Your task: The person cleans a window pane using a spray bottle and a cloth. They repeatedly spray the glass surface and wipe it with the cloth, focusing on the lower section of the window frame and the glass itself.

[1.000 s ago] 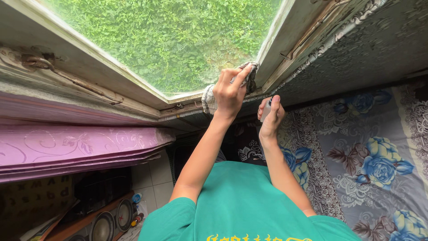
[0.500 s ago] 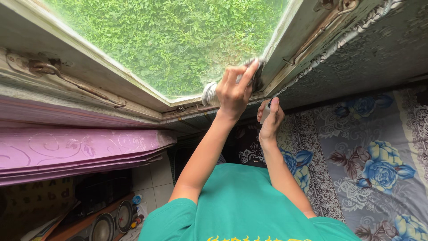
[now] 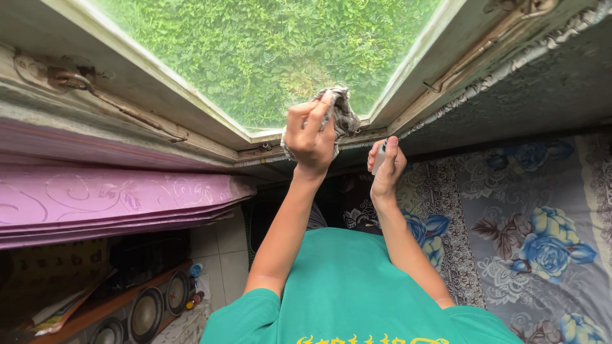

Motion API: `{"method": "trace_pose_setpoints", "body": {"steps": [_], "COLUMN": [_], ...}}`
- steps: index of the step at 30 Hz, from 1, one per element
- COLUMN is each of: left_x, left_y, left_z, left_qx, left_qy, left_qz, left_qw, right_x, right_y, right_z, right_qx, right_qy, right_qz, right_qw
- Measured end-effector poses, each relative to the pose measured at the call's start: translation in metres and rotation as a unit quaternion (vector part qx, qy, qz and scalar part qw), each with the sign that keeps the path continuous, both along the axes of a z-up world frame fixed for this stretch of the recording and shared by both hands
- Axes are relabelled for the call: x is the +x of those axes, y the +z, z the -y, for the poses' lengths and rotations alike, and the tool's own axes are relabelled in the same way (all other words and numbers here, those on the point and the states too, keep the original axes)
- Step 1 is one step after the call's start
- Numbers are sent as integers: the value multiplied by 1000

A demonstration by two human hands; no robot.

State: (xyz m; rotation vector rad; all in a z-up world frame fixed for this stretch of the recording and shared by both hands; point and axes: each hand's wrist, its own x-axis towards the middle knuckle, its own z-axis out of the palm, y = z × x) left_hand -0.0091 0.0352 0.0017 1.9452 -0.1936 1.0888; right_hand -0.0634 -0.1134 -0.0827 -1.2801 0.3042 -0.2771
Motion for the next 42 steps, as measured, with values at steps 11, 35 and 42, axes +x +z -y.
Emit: {"method": "trace_pose_setpoints", "body": {"steps": [11, 35, 42], "left_x": [-8, -7, 1], "left_y": [-35, 9, 8], "left_z": [-14, -34, -35], "left_qx": [-20, 5, 34], "left_qy": [58, 112, 118], "left_qz": [-36, 44, 54], "left_qw": [997, 993, 991], "right_x": [6, 18, 18], "right_y": [-2, 0, -2], "right_z": [-8, -17, -22], "right_qx": [0, 3, 2], "right_qy": [33, 55, 61], "right_qz": [-8, -9, -16], "right_qw": [999, 998, 998]}}
